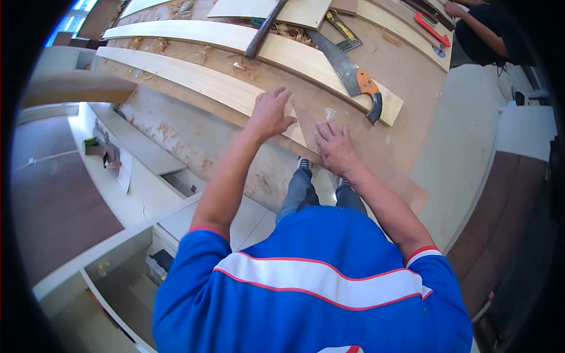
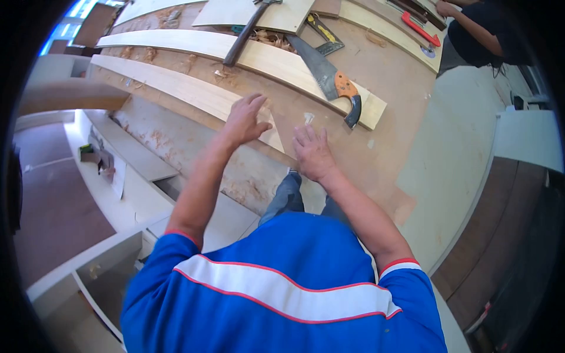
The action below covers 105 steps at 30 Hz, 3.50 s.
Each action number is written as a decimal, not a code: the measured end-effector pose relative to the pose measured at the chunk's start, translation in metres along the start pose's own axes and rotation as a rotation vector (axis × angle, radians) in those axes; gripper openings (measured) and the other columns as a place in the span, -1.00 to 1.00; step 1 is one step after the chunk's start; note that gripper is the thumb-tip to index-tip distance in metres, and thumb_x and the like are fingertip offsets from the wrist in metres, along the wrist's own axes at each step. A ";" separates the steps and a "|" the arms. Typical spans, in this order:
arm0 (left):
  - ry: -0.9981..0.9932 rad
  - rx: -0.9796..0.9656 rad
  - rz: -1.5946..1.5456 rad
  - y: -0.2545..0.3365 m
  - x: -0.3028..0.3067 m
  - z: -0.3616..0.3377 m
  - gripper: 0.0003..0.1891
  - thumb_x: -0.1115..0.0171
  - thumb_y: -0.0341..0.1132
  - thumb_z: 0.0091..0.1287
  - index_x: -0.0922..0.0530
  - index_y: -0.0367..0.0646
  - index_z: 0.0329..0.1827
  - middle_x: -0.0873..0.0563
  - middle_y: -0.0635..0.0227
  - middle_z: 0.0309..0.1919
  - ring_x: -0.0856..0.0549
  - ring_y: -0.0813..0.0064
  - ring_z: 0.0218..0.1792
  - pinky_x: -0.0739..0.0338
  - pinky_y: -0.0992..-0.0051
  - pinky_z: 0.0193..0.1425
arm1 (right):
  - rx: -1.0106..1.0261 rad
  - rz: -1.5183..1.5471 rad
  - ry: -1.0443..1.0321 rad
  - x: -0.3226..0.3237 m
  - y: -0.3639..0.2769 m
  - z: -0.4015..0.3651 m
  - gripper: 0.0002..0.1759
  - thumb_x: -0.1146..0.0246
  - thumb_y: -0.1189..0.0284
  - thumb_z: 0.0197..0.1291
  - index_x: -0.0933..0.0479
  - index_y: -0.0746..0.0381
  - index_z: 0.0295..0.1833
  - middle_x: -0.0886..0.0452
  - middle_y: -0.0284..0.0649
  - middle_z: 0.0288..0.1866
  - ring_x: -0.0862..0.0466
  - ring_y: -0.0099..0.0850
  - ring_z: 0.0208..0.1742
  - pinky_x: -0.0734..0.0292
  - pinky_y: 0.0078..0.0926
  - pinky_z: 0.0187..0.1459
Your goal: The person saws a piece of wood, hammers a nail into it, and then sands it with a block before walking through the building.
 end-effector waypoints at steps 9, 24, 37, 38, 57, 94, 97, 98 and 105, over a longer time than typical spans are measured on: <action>-0.002 0.892 -0.085 0.060 -0.118 -0.288 -0.35 -0.52 -0.10 0.23 -0.57 -0.35 0.28 -0.70 -0.23 0.14 -0.66 -0.21 0.22 -0.57 0.01 0.31 | 0.079 0.152 0.093 0.034 0.042 -0.054 -0.41 -0.34 0.26 0.31 -0.57 0.22 0.42 -0.40 -0.05 0.63 -0.24 0.00 0.70 -0.09 0.36 0.60; -0.449 1.148 -0.386 0.137 -0.329 -0.462 -0.32 -0.43 0.12 0.26 -0.68 -0.33 0.22 -0.74 -0.18 0.21 -0.72 -0.13 0.24 -0.61 0.05 0.34 | -0.400 0.345 0.027 0.126 0.129 -0.416 -0.65 -0.38 0.46 0.31 -0.72 0.37 0.17 -0.78 0.12 -0.06 -0.80 -0.01 -0.02 -0.70 -0.17 0.03; -0.608 1.504 -0.410 0.356 -0.410 -0.595 -0.45 -0.46 0.02 0.23 -0.79 -0.35 0.03 -0.78 -0.20 0.10 -0.75 -0.13 0.21 -0.64 0.10 0.31 | -0.282 0.308 -0.773 -0.028 0.324 -0.492 -0.38 -0.32 0.08 0.28 -0.68 0.31 0.28 -0.75 0.16 0.19 -0.73 0.14 0.23 -0.62 -0.03 0.28; -0.599 1.518 -0.428 0.374 -0.421 -0.580 -0.47 -0.45 0.01 0.23 -0.79 -0.34 0.01 -0.79 -0.20 0.10 -0.76 -0.13 0.19 -0.64 0.10 0.30 | -0.266 0.276 -0.709 -0.030 0.354 -0.492 -0.37 -0.32 0.06 0.30 -0.68 0.32 0.27 -0.74 0.17 0.20 -0.72 0.14 0.24 -0.61 -0.03 0.29; -0.290 1.568 -0.538 0.613 -0.518 -0.412 -0.45 -0.36 -0.01 0.30 -0.73 -0.20 0.23 -0.77 -0.03 0.22 -0.75 -0.04 0.23 -0.66 0.06 0.30 | -0.027 0.229 -0.920 -0.081 0.632 -0.588 -0.31 -0.28 -0.09 0.33 -0.73 0.32 0.20 -0.77 0.13 0.18 -0.73 0.06 0.26 -0.60 -0.15 0.32; -0.279 1.508 -0.835 1.060 -0.802 -0.258 -0.47 -0.36 0.07 0.26 -0.80 -0.20 0.07 -0.82 -0.06 0.07 -0.80 -0.06 0.12 -0.67 0.04 0.26 | 0.395 -0.236 -1.549 -0.060 0.774 -0.868 -0.19 -0.11 -0.22 0.51 -0.58 0.30 0.44 -0.58 0.20 0.46 -0.54 0.04 0.53 -0.37 -0.13 0.54; -0.354 1.485 -0.907 1.094 -0.823 -0.264 -0.43 -0.34 0.13 0.30 -0.78 -0.21 0.10 -0.80 -0.09 0.12 -0.76 -0.07 0.20 -0.62 0.04 0.33 | 0.266 -0.221 -1.476 -0.069 0.795 -0.898 0.03 -0.15 -0.31 0.41 -0.25 0.25 0.69 -0.29 0.31 0.65 -0.38 0.16 0.63 -0.27 -0.11 0.62; -0.383 1.466 -0.920 1.106 -0.838 -0.268 -0.42 -0.33 0.15 0.32 -0.78 -0.18 0.14 -0.79 -0.06 0.16 -0.75 -0.04 0.23 -0.62 0.05 0.34 | 0.218 -0.255 -1.444 -0.070 0.806 -0.907 0.10 -0.16 -0.35 0.38 -0.14 0.24 0.73 -0.18 0.33 0.69 -0.32 0.22 0.65 -0.26 -0.06 0.63; -0.452 1.681 -1.132 1.163 -0.867 -0.287 -0.34 -0.28 0.25 0.38 -0.76 -0.19 0.20 -0.75 -0.06 0.26 -0.70 -0.04 0.33 -0.53 0.06 0.46 | 0.010 -0.542 -1.414 -0.041 0.796 -0.920 0.44 -0.28 -0.50 0.12 0.24 0.10 0.82 0.18 0.44 0.76 -0.21 0.42 0.66 -0.29 0.20 0.58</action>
Point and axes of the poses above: each hand's wrist, its own z-axis towards the middle knuckle, its own x-axis out of the back of the hand, y = z × x, the point moved 9 cm from there along z, towards the middle knuckle
